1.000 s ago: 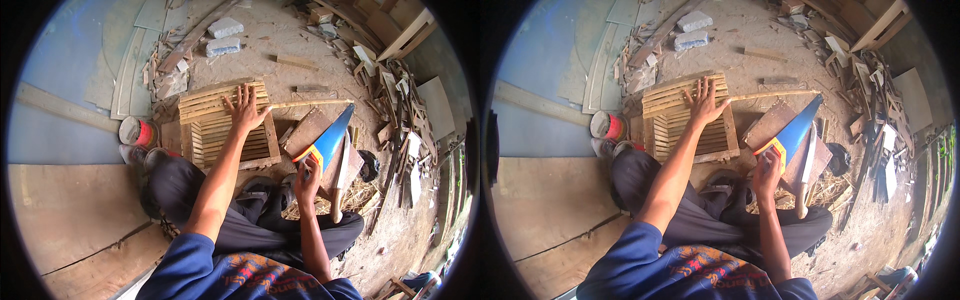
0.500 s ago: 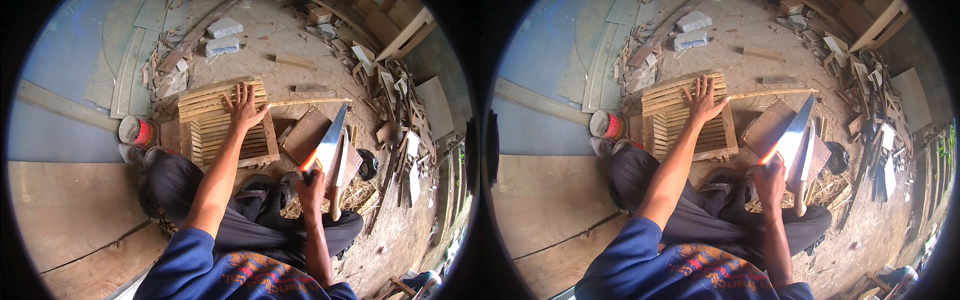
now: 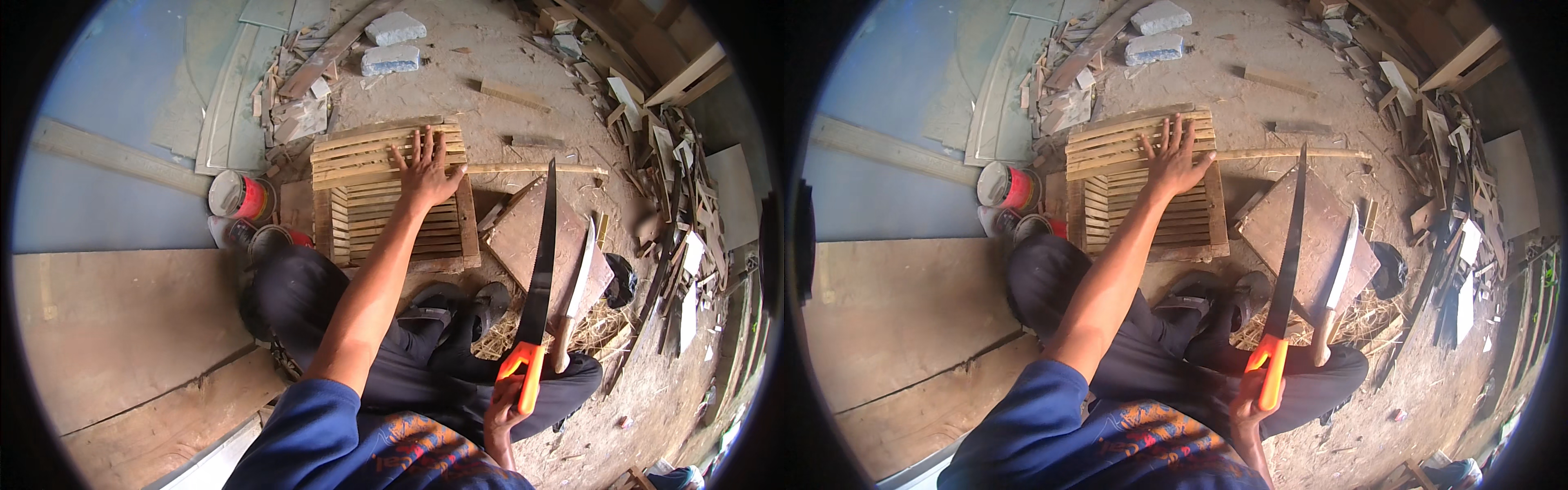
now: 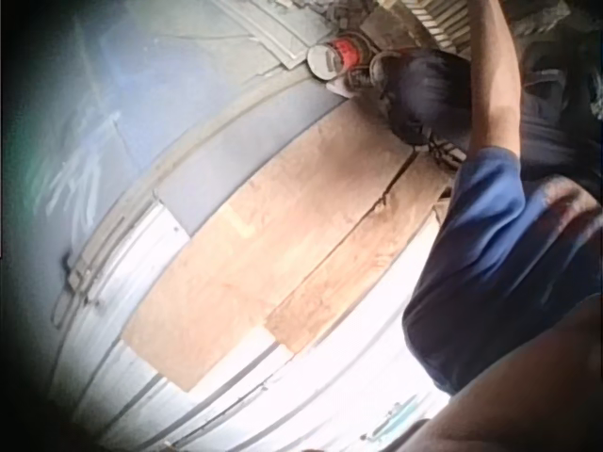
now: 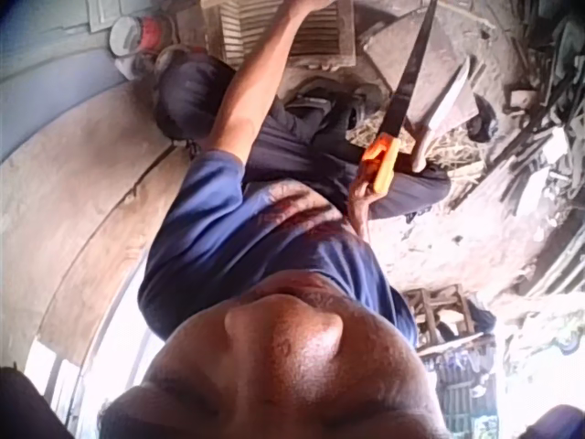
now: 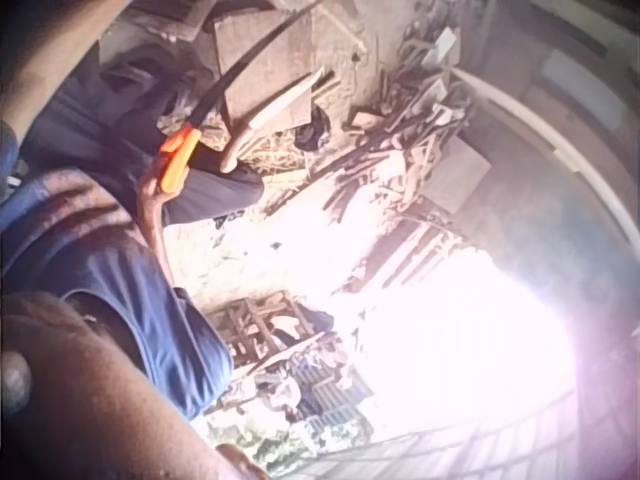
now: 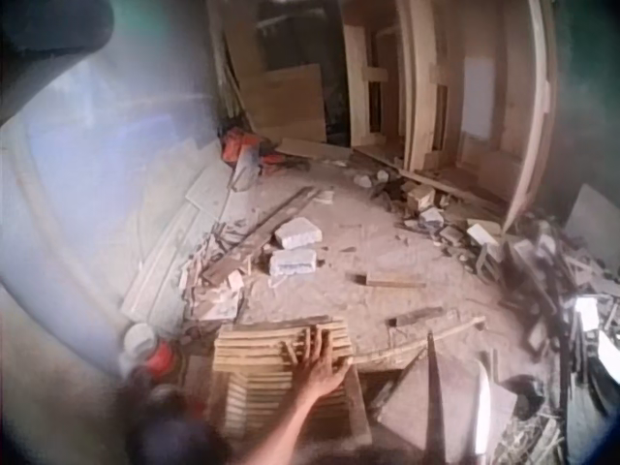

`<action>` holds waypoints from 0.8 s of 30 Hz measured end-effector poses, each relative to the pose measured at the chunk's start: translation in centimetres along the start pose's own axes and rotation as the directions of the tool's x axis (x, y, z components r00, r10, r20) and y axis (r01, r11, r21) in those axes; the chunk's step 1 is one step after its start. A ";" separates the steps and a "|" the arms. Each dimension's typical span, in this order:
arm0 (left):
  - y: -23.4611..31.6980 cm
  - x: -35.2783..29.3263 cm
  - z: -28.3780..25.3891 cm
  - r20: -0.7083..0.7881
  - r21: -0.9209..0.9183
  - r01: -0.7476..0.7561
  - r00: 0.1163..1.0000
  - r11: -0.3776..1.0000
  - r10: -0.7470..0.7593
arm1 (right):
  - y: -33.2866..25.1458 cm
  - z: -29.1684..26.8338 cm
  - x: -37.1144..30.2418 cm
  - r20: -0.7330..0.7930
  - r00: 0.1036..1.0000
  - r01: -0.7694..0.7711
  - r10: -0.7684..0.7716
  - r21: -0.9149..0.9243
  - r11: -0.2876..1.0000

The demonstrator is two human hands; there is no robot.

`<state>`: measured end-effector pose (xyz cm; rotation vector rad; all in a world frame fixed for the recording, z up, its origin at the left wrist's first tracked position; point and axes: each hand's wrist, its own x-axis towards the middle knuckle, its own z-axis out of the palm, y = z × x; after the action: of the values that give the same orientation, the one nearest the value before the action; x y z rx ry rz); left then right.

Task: The person hammers nails into a wooden slatted structure, then uses a knife to split and shape a thin wooden strip. The person inserts the shaped strip into the structure and adjusts the slats.

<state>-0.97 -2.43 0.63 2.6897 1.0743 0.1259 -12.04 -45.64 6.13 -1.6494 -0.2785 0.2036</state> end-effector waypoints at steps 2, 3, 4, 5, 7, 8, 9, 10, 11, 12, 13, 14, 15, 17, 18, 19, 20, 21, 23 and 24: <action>-0.4 0.0 0.2 -0.018 -0.008 -0.005 1.000 1.000 0.004 | 0.3 0.4 0.7 0.099 0.983 0.166 -0.155 -0.111 0.980; -0.4 -0.1 0.3 -0.022 -0.006 -0.007 1.000 1.000 0.007 | 0.7 1.1 1.3 0.117 0.980 0.173 -0.162 -0.095 0.980; -0.5 -0.1 0.3 -0.028 -0.001 -0.007 1.000 1.000 0.007 | 0.8 1.9 2.0 0.133 0.977 0.178 -0.166 -0.081 0.981; -0.4 0.1 0.0 -0.038 0.006 -0.010 0.999 1.000 0.011 | 0.5 2.9 2.9 0.143 0.975 0.184 -0.173 -0.067 0.981; 0.0 0.1 -0.1 0.006 -0.007 -0.006 1.000 1.000 0.006 | -1.2 5.1 4.8 0.102 0.993 -0.058 0.060 -0.024 0.998; 0.1 0.2 -0.2 0.020 -0.004 -0.004 1.000 1.000 0.004 | -1.2 5.9 5.5 0.111 0.993 -0.045 0.047 -0.023 0.999; 0.3 0.3 -0.2 0.034 -0.005 -0.006 0.999 1.000 0.006 | -1.1 6.5 6.2 0.115 0.993 -0.029 0.032 -0.025 0.999; 0.2 0.4 -0.3 0.067 0.003 0.003 0.998 1.000 -0.003 | -0.7 7.2 6.4 0.100 0.994 -0.051 0.052 -0.009 0.999; -0.2 0.4 -0.1 0.059 -0.012 0.009 0.998 1.000 -0.008 | -0.7 7.7 6.7 0.091 0.994 -0.065 0.065 -0.001 0.998; -0.6 0.6 0.2 0.052 -0.027 0.014 0.999 1.000 -0.013 | -0.6 8.2 7.0 0.111 0.994 -0.014 0.018 -0.037 0.999; -0.7 0.7 0.2 0.047 -0.045 0.015 0.999 0.999 -0.013 | -0.4 8.5 7.3 0.129 0.991 0.037 -0.028 -0.074 0.997; -0.7 0.7 0.3 0.041 -0.088 0.018 0.999 0.996 -0.015 | -0.5 8.8 7.5 0.139 0.989 0.064 -0.052 -0.081 0.995; -0.5 0.7 0.4 0.039 -0.085 0.013 0.999 0.996 -0.009 | -0.7 9.2 7.4 0.121 0.989 0.089 -0.080 -0.070 0.994; -0.7 0.6 0.5 0.029 -0.069 0.013 1.000 0.997 -0.011 | -1.2 9.2 7.3 0.150 0.986 0.092 -0.075 -0.105 0.990; -0.7 0.4 0.6 -0.009 -0.087 -0.003 1.000 0.996 0.002 | -1.1 9.1 7.2 0.162 0.983 0.104 -0.082 -0.130 0.986; -0.6 0.3 0.4 -0.007 -0.068 -0.008 1.000 0.998 0.008 | -1.0 8.9 7.1 0.174 0.981 0.115 -0.087 -0.155 0.981; -0.6 0.2 0.3 -0.006 -0.048 -0.013 1.000 0.999 0.013 | -1.0 8.7 7.0 0.187 0.978 0.126 -0.092 -0.181 0.975; -0.6 0.2 0.2 -0.004 -0.029 -0.019 1.000 0.999 0.018 | -0.9 8.6 6.9 0.192 0.978 0.117 -0.081 -0.183 0.976; -0.5 0.2 0.4 -0.032 -0.028 -0.018 0.999 0.999 0.017 | -1.0 8.3 6.8 0.202 0.977 0.101 -0.062 -0.188 0.977; -0.5 0.2 0.5 -0.045 -0.029 -0.019 0.999 0.999 0.017 | -1.1 8.2 6.8 0.200 0.978 0.095 -0.056 -0.194 0.976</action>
<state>-1.10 -2.06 0.03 2.6832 1.0531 0.2047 -8.06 -35.68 6.61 -1.8194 -0.5239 0.2865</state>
